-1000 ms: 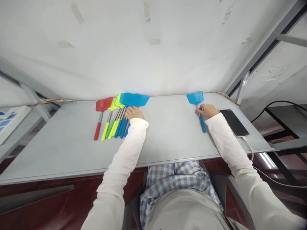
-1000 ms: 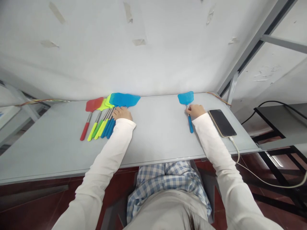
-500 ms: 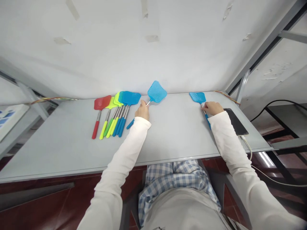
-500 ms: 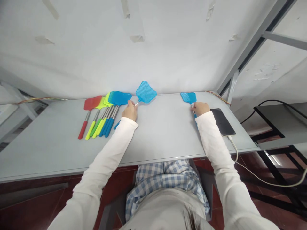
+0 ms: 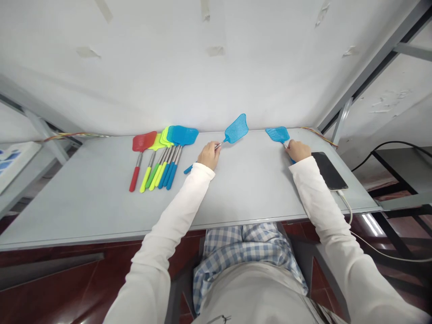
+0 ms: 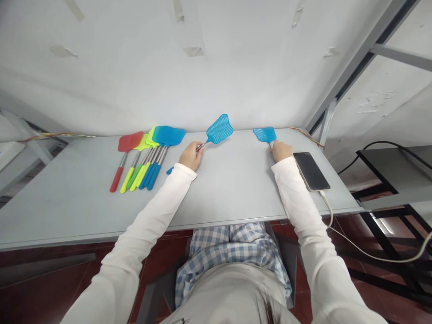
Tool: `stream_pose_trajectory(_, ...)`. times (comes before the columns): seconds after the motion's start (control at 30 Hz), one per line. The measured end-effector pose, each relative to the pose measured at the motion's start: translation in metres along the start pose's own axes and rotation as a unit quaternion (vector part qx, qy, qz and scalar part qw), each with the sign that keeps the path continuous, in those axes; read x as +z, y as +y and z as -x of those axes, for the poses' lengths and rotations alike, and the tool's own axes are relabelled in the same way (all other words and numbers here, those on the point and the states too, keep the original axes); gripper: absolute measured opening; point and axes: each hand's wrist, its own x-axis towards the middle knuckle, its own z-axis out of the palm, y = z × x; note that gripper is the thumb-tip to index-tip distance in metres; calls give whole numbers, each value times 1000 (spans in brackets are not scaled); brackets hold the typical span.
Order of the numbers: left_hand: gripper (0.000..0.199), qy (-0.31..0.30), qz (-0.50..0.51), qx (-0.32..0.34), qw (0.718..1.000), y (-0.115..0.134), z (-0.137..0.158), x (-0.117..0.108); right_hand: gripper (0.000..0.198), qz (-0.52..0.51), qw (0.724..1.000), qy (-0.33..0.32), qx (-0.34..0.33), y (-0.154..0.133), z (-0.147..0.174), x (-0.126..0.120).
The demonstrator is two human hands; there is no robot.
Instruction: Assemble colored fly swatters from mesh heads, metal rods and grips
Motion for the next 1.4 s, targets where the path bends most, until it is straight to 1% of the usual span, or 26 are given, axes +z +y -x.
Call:
stream_pose_trajectory(0.07,24,8,8,10,1000,-2,0,3,27,-10,1000,0,13,-1,2,1)
stream_pose_trajectory(0.13,24,9,12,20,1000,-3,0,5,26,-18,999,18,22,-3,4,1)
stream_pose_trajectory(0.17,24,7,12,26,1000,-3,0,6,26,-29,998,44,21,-5,5,1)
stream_pose_trajectory(0.2,24,1,11,32,999,-3,-1,7,28,-52,995,85,3,-9,7,1)
stream_pose_trajectory(0.27,26,-13,5,44,999,-1,-1,7,32,-114,974,180,-76,-23,11,2)
stream_pose_trajectory(0.3,26,-21,3,51,998,0,-1,8,34,-145,955,218,-139,-32,15,4)
stream_pose_trajectory(0.33,27,-30,1,59,998,2,0,8,36,-160,938,230,-202,-43,19,6)
stream_pose_trajectory(0.37,28,-39,-1,69,997,4,0,7,35,-162,925,223,-260,-55,24,9)
stream_pose_trajectory(0.4,28,-46,-1,81,996,6,1,7,34,-159,907,201,-334,-67,30,12)
stream_pose_trajectory(0.43,29,-53,-3,94,994,9,2,7,35,-150,889,182,-392,-79,35,14)
stream_pose_trajectory(0.5,31,-63,-10,123,990,14,4,6,38,-132,864,173,-453,-99,43,18)
stream_pose_trajectory(0.57,34,-70,-21,152,986,18,6,5,41,-122,862,191,-454,-110,47,20)
stream_pose_trajectory(0.63,35,-77,-28,171,982,21,8,4,39,-114,869,205,-435,-114,46,19)
stream_pose_trajectory(0.77,36,-98,-55,189,975,27,5,3,37,-98,876,201,-427,-111,40,16)
stream_pose_trajectory(0.9,39,-104,-76,212,969,28,-1,0,28,-133,885,200,-399,-102,35,10)
stream_pose_trajectory(0.97,39,-99,-77,209,970,23,-4,-5,27,-141,895,197,-375,-93,31,4)
stream_pose_trajectory(1.07,40,-90,-83,194,973,7,-10,-17,28,-138,910,210,-330,-74,22,-4)
stream_pose_trajectory(1.13,41,-81,-89,184,976,-5,-13,-26,29,-127,915,226,-310,-64,18,-6)
stream_pose_trajectory(1.2,42,-70,-92,181,977,-12,-14,-30,31,-110,916,243,-299,-63,17,-5)
stream_pose_trajectory(1.3,42,-53,-90,198,974,-7,-11,-29,36,-84,908,260,-316,-78,23,1)
stream_pose_trajectory(1.4,41,-41,-100,239,965,11,-4,-22,39,-36,894,233,-381,-100,34,5)
